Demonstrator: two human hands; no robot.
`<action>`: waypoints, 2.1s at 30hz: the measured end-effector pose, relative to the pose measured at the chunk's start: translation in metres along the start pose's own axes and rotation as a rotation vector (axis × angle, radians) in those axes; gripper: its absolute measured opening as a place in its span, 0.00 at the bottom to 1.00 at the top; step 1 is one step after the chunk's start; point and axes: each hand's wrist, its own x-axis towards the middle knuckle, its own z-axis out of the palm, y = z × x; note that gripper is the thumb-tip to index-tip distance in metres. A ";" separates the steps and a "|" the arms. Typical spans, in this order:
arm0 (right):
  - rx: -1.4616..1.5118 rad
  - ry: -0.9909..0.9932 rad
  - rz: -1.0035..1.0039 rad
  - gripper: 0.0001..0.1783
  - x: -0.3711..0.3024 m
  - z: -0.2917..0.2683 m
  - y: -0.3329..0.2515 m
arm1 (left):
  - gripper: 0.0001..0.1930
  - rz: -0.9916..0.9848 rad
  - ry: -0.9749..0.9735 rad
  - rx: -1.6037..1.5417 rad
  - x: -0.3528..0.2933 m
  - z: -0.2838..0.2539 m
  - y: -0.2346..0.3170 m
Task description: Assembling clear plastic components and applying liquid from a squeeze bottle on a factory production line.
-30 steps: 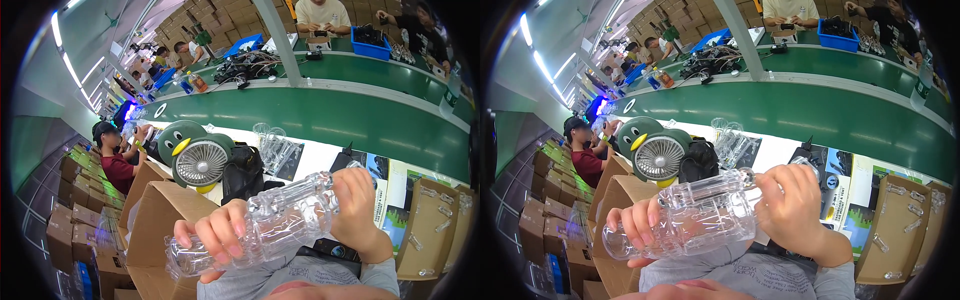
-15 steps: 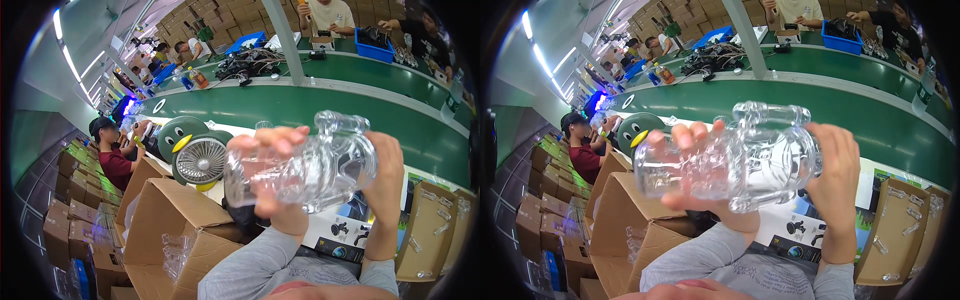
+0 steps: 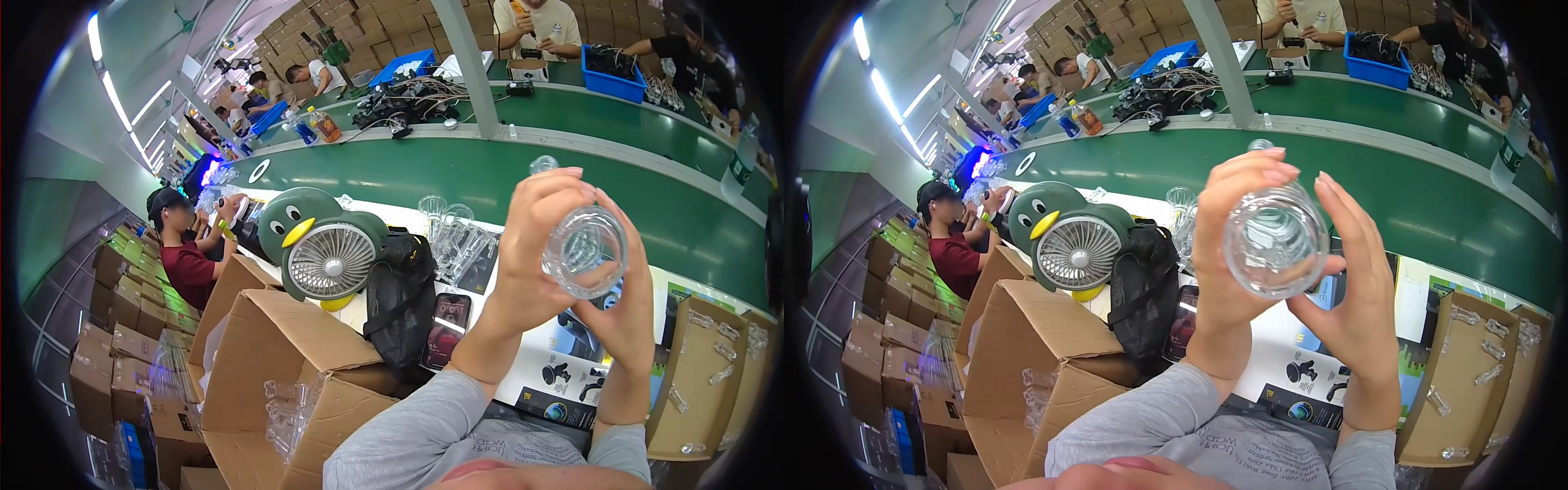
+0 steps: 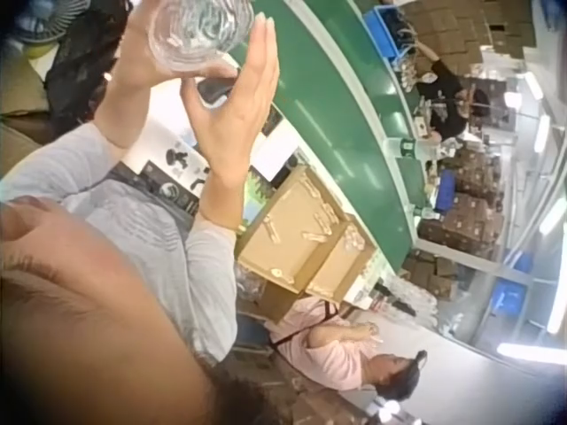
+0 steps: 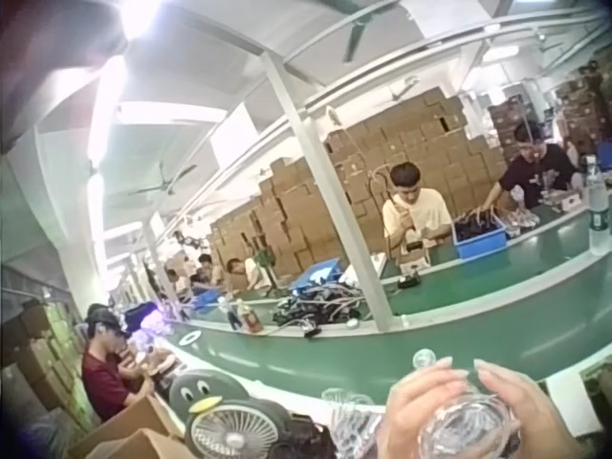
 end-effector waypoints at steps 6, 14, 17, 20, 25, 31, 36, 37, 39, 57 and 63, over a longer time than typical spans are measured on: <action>0.254 0.125 0.158 0.40 -0.009 0.013 0.020 | 0.30 -0.004 -0.151 0.079 0.001 0.009 0.005; 0.419 0.118 0.087 0.43 -0.012 0.015 0.027 | 0.35 -0.044 -0.348 0.071 0.000 0.004 -0.002; 0.393 0.186 0.130 0.41 -0.007 0.015 0.031 | 0.41 -0.065 -0.371 -0.003 0.001 0.005 -0.003; 0.500 0.342 0.158 0.35 0.004 0.009 0.055 | 0.49 -0.137 -0.327 -0.111 0.002 -0.008 -0.008; 0.721 0.661 0.495 0.26 0.018 -0.007 0.130 | 0.30 -0.159 0.249 -0.155 0.006 -0.035 -0.022; 0.893 0.832 0.513 0.18 0.005 -0.013 0.208 | 0.21 -0.180 0.617 -0.174 0.000 -0.039 0.000; 0.972 0.907 0.555 0.15 -0.016 -0.003 0.251 | 0.18 -0.151 0.547 -0.231 -0.002 -0.037 0.003; 0.994 0.903 0.576 0.15 -0.018 -0.001 0.256 | 0.17 -0.149 0.536 -0.234 -0.002 -0.037 0.003; 1.040 0.909 0.616 0.15 -0.022 0.000 0.261 | 0.17 -0.169 0.546 -0.258 -0.002 -0.035 0.004; 0.020 0.751 0.751 0.41 -0.051 -0.017 0.316 | 0.16 -0.174 0.408 -0.231 -0.006 -0.046 -0.001; -0.777 0.713 0.539 0.36 -0.041 -0.012 0.278 | 0.12 0.061 0.663 -0.596 -0.014 -0.061 0.008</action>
